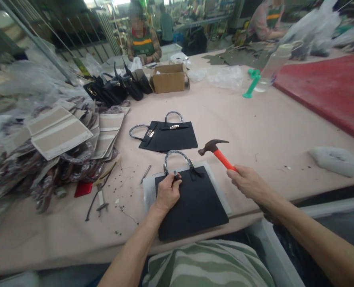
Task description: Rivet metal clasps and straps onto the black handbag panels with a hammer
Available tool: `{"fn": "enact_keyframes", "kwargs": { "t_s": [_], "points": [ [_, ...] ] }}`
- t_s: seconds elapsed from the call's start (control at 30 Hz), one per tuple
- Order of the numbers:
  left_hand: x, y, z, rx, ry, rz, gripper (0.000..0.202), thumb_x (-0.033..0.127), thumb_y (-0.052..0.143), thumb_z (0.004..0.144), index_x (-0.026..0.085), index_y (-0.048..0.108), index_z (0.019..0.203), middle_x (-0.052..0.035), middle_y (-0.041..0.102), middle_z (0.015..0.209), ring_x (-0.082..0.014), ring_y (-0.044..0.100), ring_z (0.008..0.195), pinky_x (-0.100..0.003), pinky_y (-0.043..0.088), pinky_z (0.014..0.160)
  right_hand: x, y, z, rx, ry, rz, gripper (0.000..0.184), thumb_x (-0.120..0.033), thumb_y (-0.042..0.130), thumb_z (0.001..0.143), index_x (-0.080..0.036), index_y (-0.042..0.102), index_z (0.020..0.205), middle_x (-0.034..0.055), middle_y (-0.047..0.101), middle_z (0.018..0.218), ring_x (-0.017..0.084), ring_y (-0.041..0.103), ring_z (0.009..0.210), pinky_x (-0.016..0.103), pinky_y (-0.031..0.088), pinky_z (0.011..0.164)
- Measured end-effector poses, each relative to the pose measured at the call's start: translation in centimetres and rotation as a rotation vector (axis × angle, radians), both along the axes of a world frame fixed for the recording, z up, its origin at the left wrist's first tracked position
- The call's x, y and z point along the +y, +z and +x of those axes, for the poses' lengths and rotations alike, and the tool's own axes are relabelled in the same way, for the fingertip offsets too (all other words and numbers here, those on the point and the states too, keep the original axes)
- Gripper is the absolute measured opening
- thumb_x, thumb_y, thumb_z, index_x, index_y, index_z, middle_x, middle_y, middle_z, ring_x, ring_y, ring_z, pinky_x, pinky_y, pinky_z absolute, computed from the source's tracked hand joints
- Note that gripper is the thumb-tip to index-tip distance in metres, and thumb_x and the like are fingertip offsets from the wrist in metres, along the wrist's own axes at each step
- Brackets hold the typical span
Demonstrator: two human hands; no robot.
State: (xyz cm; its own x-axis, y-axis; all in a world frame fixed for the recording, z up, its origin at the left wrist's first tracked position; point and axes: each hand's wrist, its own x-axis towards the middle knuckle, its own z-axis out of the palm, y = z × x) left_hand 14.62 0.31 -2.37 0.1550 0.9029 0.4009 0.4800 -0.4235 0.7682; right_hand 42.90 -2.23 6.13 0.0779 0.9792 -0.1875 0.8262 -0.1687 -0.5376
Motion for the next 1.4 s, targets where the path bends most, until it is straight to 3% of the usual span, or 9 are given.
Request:
{"fn": "enact_keyframes", "kwargs": {
  "t_s": [0.1,0.17,0.27,0.37,0.57,0.8,0.97,1.1,1.4],
  "points": [
    [-0.1,0.0,-0.1,-0.024,-0.013,-0.012,0.015,0.017,0.057,0.089,0.020,0.064,0.102,-0.0041,0.075,0.095,-0.0164,0.072,0.089,-0.029,0.057,0.086,0.5,-3.2,1.1,-0.084,-0.105,-0.065,0.029,-0.032,0.035,0.096,-0.019,0.055,0.080,0.0029,0.057,0.064,0.015,0.050,0.055,0.027,0.033,0.054],
    [-0.2,0.1,-0.2,-0.024,-0.007,-0.023,0.016,0.019,0.058,0.089,0.019,0.065,0.104,-0.0048,0.075,0.097,-0.0170,0.072,0.091,-0.030,0.057,0.088,0.4,-4.1,0.6,-0.172,-0.099,0.050,0.027,-0.030,0.039,0.096,-0.014,0.061,0.094,0.0109,0.063,0.081,0.019,0.054,0.068,0.031,0.036,0.061],
    [-0.3,0.3,-0.2,0.017,0.008,-0.034,0.015,0.022,0.059,0.089,0.019,0.066,0.102,-0.0047,0.074,0.096,-0.0173,0.071,0.090,-0.030,0.057,0.086,0.1,-3.8,-2.0,-0.260,0.035,0.370,0.026,-0.025,0.045,0.094,-0.012,0.062,0.110,0.0173,0.060,0.109,0.026,0.055,0.093,0.037,0.039,0.077],
    [-0.2,0.7,-0.4,0.075,-0.003,-0.018,0.014,0.023,0.060,0.090,0.020,0.065,0.102,-0.0043,0.074,0.096,-0.0171,0.071,0.090,-0.030,0.057,0.086,-0.4,-3.6,-5.9,-0.187,0.275,0.503,0.020,-0.020,0.048,0.094,-0.017,0.064,0.107,0.0115,0.061,0.106,0.025,0.051,0.097,0.038,0.036,0.084],
    [-0.5,0.8,-0.6,0.129,0.029,0.036,0.010,0.022,0.059,0.092,0.020,0.067,0.096,-0.0041,0.075,0.092,-0.0165,0.072,0.086,-0.028,0.058,0.082,-1.2,-6.0,-10.2,-0.176,0.479,0.451,0.026,-0.013,0.050,0.092,-0.020,0.066,0.112,0.0091,0.060,0.100,0.024,0.044,0.091,0.038,0.030,0.077],
    [-1.2,0.3,-0.5,-0.001,0.163,-0.061,0.011,0.018,0.061,0.091,0.019,0.069,0.098,-0.0032,0.077,0.093,-0.0154,0.073,0.085,-0.027,0.060,0.079,-0.9,-6.6,-9.5,-0.095,0.496,0.412,0.032,-0.012,0.049,0.092,-0.024,0.066,0.117,0.0082,0.059,0.105,0.023,0.044,0.095,0.038,0.030,0.080],
    [-1.5,0.4,-0.5,0.074,0.072,0.120,0.010,0.017,0.060,0.091,0.018,0.068,0.096,-0.0054,0.078,0.097,-0.0166,0.074,0.092,-0.029,0.060,0.087,-0.7,-6.7,-9.7,-0.079,0.482,0.386,0.032,-0.013,0.049,0.093,-0.024,0.066,0.116,0.0080,0.058,0.103,0.023,0.044,0.093,0.038,0.029,0.079],
    [-1.2,0.4,-0.4,0.038,0.186,-0.013,0.011,0.020,0.061,0.092,0.019,0.069,0.099,-0.0040,0.078,0.096,-0.0160,0.074,0.089,-0.029,0.060,0.085,-0.6,-6.7,-9.7,-0.076,0.484,0.379,0.030,-0.013,0.050,0.092,-0.023,0.067,0.115,0.0078,0.058,0.103,0.023,0.044,0.094,0.038,0.028,0.079],
    [-0.5,1.1,0.4,0.085,0.085,0.036,0.011,0.020,0.060,0.092,0.017,0.070,0.096,-0.0049,0.078,0.094,-0.0167,0.075,0.088,-0.029,0.061,0.085,-0.6,-6.6,-9.6,-0.077,0.485,0.377,0.029,-0.015,0.050,0.093,-0.023,0.066,0.115,0.0070,0.058,0.102,0.022,0.043,0.093,0.038,0.027,0.078]
  ]
}}
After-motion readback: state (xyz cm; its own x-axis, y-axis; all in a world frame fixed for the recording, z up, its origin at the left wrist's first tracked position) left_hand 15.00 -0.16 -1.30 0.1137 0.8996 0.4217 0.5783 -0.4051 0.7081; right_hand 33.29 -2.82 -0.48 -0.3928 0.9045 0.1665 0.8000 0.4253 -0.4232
